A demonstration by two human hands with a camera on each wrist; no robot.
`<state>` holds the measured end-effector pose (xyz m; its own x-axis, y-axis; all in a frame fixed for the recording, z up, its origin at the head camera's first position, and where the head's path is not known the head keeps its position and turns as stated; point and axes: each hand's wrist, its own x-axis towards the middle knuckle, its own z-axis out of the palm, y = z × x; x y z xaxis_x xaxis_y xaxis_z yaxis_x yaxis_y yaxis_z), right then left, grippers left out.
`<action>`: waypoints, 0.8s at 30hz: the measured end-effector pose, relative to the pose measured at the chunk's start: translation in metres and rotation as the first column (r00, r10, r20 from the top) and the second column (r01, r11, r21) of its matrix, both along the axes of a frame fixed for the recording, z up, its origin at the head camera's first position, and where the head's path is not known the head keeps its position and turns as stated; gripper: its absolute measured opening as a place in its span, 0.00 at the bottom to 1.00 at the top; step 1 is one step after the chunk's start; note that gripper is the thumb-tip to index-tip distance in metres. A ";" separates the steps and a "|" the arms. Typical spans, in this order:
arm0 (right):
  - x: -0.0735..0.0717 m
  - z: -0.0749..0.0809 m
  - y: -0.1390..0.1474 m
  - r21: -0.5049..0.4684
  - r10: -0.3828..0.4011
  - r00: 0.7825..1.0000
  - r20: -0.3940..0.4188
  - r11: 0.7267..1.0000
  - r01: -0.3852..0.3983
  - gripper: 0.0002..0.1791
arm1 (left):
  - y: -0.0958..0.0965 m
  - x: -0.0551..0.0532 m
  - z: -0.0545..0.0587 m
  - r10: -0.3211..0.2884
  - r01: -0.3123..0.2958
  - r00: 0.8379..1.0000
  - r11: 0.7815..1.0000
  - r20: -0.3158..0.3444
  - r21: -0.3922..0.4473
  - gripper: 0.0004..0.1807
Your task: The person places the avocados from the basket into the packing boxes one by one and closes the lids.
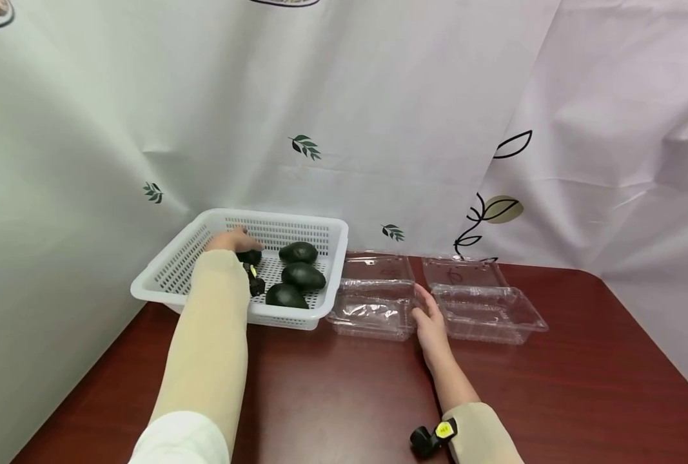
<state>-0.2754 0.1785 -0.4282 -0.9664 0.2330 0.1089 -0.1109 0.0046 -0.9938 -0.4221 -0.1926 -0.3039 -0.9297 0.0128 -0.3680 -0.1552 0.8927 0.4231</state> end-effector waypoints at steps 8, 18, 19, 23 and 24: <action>0.003 0.001 0.000 -0.026 0.008 1.000 -0.007 1.000 -0.008 0.36 | 0.001 0.001 -0.007 -0.042 0.040 0.999 0.996 -0.017 -0.080 0.43; -0.001 0.000 0.001 -0.094 -0.005 0.999 -0.044 0.996 0.001 0.39 | 0.000 -0.001 -0.009 -0.031 0.025 0.997 0.996 -0.075 -0.085 0.37; -0.001 0.000 0.001 -0.098 -0.008 0.999 -0.045 0.995 0.004 0.39 | 0.000 -0.001 -0.010 -0.028 0.022 0.996 0.996 -0.079 -0.082 0.38; -0.001 0.001 0.001 -0.107 -0.020 0.999 -0.039 0.994 0.016 0.40 | -0.003 -0.006 -0.014 -0.011 0.002 0.993 0.997 -0.114 -0.076 0.36; -0.001 0.001 0.001 -0.109 -0.028 0.999 -0.038 0.994 0.024 0.40 | -0.003 -0.006 -0.014 -0.005 -0.003 0.993 0.998 -0.118 -0.069 0.35</action>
